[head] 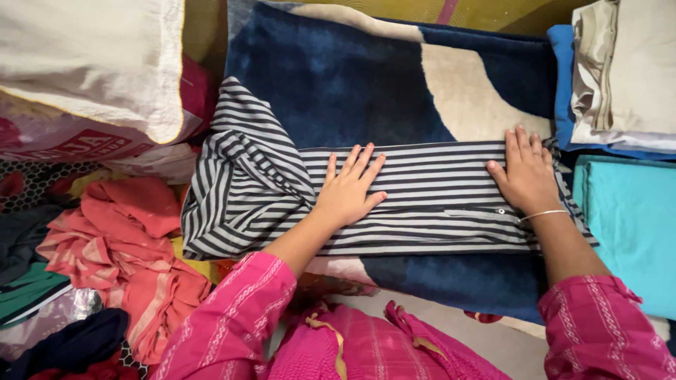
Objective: The person buttons a striped shirt from collar to hem, then folds it neatly on a patterned surface. The person places the folded shirt aside and picks up a yellow cloth.
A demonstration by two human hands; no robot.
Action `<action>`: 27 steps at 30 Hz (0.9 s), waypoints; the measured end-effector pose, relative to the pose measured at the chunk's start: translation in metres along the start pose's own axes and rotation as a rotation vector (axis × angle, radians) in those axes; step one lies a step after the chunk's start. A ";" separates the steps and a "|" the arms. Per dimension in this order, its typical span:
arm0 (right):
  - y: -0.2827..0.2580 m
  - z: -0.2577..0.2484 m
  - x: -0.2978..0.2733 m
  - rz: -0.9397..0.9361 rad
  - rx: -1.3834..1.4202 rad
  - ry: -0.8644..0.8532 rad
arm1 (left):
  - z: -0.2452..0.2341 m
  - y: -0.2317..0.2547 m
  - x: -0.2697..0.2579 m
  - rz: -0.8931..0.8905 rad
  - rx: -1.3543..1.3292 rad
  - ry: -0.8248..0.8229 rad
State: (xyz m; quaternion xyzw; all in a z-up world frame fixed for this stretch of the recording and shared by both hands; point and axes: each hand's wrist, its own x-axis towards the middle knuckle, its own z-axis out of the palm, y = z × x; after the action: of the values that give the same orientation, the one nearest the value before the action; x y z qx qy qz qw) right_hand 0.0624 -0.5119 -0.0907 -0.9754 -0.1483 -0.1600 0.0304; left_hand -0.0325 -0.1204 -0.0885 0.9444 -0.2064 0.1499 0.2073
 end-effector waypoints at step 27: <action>-0.441 0.071 0.239 0.032 0.731 0.024 | -0.071 -0.313 -0.153 -0.681 -0.931 0.285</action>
State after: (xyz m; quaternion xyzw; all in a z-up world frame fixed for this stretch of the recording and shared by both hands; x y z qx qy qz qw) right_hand 0.1681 -0.0170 -0.0757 -0.9005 -0.1799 -0.1075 0.3811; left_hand -0.0381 0.2216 -0.1867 0.7379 0.0940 0.0941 0.6616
